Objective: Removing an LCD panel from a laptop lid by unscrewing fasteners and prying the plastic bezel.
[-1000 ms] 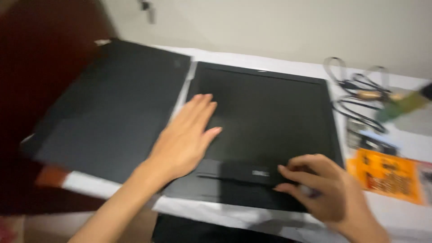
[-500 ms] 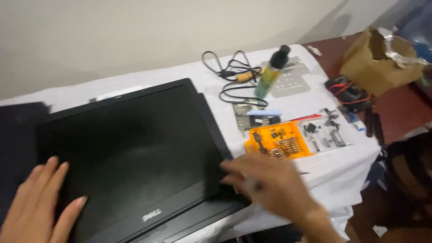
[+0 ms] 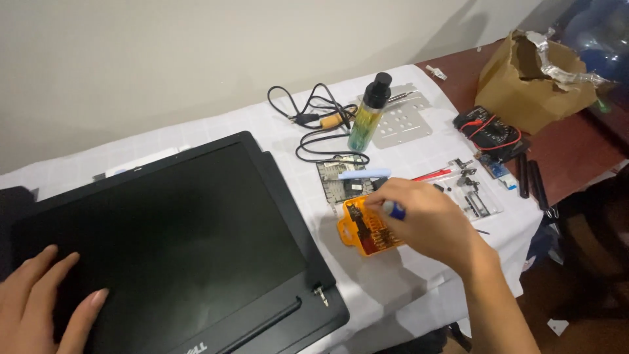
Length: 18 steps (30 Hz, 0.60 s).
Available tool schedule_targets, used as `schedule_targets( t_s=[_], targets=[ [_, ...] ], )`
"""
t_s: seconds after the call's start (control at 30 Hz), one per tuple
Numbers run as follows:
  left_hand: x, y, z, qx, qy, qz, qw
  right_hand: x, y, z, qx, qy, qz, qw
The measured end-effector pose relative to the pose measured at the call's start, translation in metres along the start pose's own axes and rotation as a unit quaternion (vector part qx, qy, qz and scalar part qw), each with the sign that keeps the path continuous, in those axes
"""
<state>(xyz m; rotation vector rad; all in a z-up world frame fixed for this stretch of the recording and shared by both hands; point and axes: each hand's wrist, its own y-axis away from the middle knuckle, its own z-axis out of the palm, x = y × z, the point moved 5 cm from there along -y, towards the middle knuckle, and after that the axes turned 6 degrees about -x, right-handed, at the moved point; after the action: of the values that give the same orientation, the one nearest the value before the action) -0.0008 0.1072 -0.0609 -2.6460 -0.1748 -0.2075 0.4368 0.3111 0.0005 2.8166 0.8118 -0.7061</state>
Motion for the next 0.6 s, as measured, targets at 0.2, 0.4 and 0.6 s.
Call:
schedule_targets(
  t_s=[0.2,0.4,0.6],
  targets=[
    [-0.006,0.002,0.007,0.011,0.001,0.005,1.000,-0.002,-0.009,0.012,-0.073,0.065,0.041,0.994],
    [-0.025,0.003,0.020,-0.037,-0.078,-0.024,0.996,-0.007,-0.013,0.020,-0.070,0.111,0.026,0.991],
    [-0.015,0.004,0.015,-0.015,-0.028,-0.022,0.999,-0.003,-0.009,0.009,-0.053,0.017,-0.001,0.998]
  ],
)
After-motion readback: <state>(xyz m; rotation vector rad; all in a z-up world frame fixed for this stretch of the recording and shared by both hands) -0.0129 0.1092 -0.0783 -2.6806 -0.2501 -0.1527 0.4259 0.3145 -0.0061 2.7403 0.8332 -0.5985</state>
